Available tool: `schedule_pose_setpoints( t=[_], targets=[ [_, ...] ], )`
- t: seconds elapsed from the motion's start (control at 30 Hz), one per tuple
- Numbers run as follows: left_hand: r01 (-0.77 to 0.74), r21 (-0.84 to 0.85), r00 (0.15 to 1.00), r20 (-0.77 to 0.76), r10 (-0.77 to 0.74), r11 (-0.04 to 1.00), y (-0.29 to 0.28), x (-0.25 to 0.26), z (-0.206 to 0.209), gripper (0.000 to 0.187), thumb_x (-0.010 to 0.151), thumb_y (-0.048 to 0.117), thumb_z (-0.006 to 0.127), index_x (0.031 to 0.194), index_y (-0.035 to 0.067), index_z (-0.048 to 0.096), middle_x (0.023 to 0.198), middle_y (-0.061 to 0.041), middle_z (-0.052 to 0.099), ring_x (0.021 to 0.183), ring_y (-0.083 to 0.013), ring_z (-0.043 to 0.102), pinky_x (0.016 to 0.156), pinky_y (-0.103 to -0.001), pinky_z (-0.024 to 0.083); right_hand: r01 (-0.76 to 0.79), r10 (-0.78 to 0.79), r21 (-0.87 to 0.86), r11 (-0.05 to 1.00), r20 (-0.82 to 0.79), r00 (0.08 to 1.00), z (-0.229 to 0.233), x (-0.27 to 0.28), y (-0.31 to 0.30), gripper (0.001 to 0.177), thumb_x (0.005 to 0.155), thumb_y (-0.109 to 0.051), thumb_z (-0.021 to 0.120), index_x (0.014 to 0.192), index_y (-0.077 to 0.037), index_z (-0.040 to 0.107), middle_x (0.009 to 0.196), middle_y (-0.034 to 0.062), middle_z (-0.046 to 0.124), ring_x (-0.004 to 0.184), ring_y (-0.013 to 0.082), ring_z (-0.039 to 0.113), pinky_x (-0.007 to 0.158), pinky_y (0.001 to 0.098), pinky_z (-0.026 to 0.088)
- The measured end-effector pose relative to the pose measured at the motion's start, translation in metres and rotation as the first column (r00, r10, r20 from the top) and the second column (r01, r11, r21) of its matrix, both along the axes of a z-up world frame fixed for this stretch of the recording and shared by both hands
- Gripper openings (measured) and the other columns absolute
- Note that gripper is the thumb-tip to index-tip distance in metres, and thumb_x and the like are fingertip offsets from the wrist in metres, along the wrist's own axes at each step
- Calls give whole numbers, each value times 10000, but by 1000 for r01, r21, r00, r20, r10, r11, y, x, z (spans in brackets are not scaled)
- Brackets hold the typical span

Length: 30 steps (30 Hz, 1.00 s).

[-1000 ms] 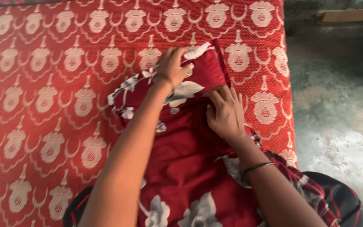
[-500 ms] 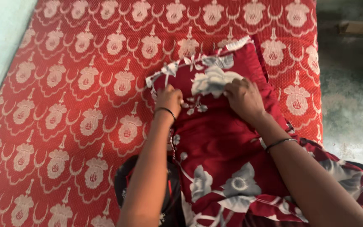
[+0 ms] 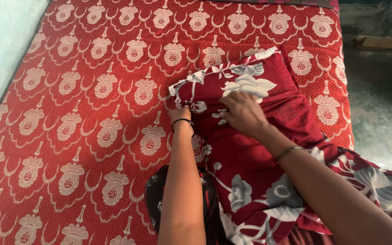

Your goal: The person inserts a pillow into a red floral pillowcase, smoothing and adjusting the fabric to fit the pillow. The person then places the finished pillow on a nearby surface.

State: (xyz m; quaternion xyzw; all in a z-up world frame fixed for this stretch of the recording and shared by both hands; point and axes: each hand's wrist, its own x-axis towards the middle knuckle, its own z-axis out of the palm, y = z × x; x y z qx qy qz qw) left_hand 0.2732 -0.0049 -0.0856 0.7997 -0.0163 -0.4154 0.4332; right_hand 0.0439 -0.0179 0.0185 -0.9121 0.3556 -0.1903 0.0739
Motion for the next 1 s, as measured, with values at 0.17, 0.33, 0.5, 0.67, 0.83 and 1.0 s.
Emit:
schedule_pose_setpoints(
  t=[0.17, 0.33, 0.5, 0.67, 0.83, 1.0],
  targets=[
    [-125, -609, 854, -468, -227, 783, -1, -4, -7, 196, 990, 146, 703, 1117, 155, 554, 1008, -44, 590, 818, -212, 607, 650, -379, 506, 40, -32, -45, 998, 166, 986, 24, 28, 14, 434, 873, -281, 756, 1257, -103, 663, 1156, 121, 614, 1071, 323, 584, 926, 485, 444],
    [-109, -847, 785, -395, -478, 521, -6, -26, 15, 258, 1033, 102, 696, 851, 204, 544, 711, 67, 565, 585, -113, 514, 509, -303, 387, 159, -84, -218, 963, 318, 944, 47, 24, 10, 225, 852, -245, 781, 1035, -117, 751, 1084, 60, 638, 1009, 291, 591, 852, 450, 435],
    [-52, -823, 777, -389, -495, 566, -1, -31, 39, 57, 961, 165, 670, 935, 184, 623, 818, 50, 646, 647, -105, 569, 574, -282, 416, 52, 5, -237, 970, 232, 973, 51, 28, 8, 62, 863, -60, 669, 897, -96, 707, 979, 52, 661, 928, 277, 609, 830, 408, 457],
    [17, -682, 852, -372, -367, 731, 2, -31, 49, 510, 842, 589, 644, 1193, 220, 623, 1068, 17, 674, 976, -192, 645, 833, -404, 529, -70, 81, -75, 995, 158, 984, 40, 11, 49, 65, 871, -52, 624, 912, -86, 662, 928, 74, 639, 881, 297, 617, 813, 435, 468],
    [524, -262, 850, 228, -475, 811, -22, -22, 60, 895, 873, 840, 469, 1180, 7, 588, 1152, -223, 677, 1171, -361, 644, 910, -487, 504, -33, 34, -9, 999, 134, 990, 47, 5, 61, 37, 942, -97, 628, 959, -68, 612, 927, 88, 617, 883, 322, 618, 785, 462, 450],
    [661, -218, 655, 636, -409, 718, -50, -4, 66, 758, 852, 711, 559, 1055, -6, 699, 1142, -224, 647, 1058, -374, 673, 864, -490, 543, 10, 8, -101, 995, 170, 985, 55, 14, 58, 62, 926, -94, 631, 988, -95, 634, 955, 93, 604, 905, 308, 607, 813, 451, 464]
  ],
)
